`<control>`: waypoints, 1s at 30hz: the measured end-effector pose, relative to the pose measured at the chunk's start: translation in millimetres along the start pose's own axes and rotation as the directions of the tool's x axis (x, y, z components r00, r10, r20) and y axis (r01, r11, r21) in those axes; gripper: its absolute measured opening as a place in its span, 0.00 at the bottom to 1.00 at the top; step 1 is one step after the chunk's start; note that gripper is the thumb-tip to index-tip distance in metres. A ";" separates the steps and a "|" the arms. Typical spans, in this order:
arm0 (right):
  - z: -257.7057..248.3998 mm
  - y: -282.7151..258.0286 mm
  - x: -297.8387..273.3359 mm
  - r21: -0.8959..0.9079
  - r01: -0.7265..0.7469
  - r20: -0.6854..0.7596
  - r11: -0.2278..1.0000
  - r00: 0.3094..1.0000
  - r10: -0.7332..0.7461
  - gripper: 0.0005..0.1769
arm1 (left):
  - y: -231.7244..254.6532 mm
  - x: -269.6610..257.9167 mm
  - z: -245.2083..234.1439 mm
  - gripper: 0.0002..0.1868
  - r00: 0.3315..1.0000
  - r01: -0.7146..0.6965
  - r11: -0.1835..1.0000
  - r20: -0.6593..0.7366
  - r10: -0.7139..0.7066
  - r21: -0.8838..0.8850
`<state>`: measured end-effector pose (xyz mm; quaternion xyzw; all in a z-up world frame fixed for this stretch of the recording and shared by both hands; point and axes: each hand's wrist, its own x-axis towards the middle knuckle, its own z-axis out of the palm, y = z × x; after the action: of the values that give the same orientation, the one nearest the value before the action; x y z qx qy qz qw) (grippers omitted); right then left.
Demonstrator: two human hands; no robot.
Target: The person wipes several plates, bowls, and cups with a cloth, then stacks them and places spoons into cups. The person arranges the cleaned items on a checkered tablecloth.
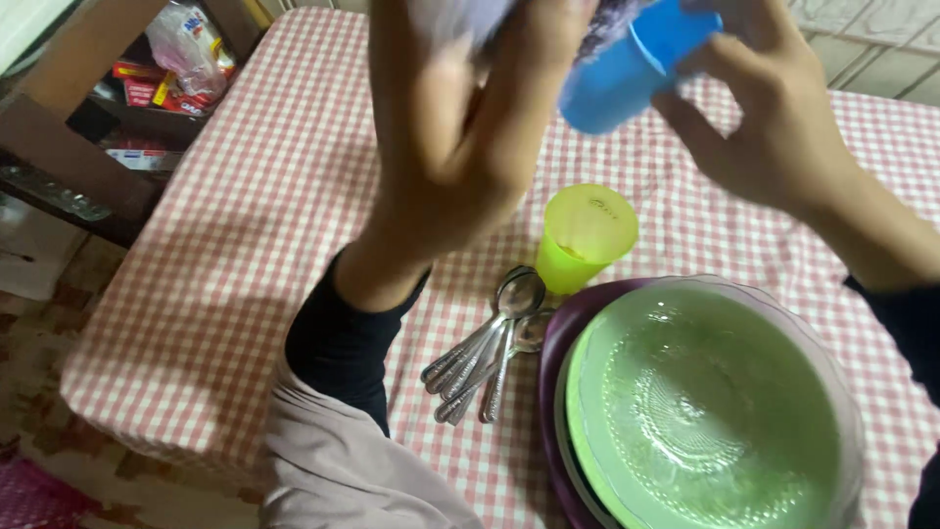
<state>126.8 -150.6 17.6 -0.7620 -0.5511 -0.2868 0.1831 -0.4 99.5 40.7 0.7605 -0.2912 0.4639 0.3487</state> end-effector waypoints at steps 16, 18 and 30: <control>-58.0 -72.7 -83.6 0.237 -0.219 -0.207 0.947 0.940 0.270 0.31 | 44.6 6.7 89.0 0.15 0.980 -0.116 0.904 0.103 0.172 -0.411; -59.7 -75.5 -76.8 0.430 -0.232 -0.200 0.872 0.918 0.343 0.39 | 42.5 6.3 86.4 0.08 0.966 -0.157 0.944 0.152 0.208 -0.292; -54.9 -67.6 -102.2 0.257 -0.163 -0.283 0.953 0.930 0.235 0.52 | 71.6 30.3 71.7 0.07 0.661 -0.064 0.989 0.737 0.140 -0.131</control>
<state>26.7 -236.3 -8.0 -0.7333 -0.4642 -0.3171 0.3824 -7.1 -3.6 63.5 0.8488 -0.4716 0.1180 0.2079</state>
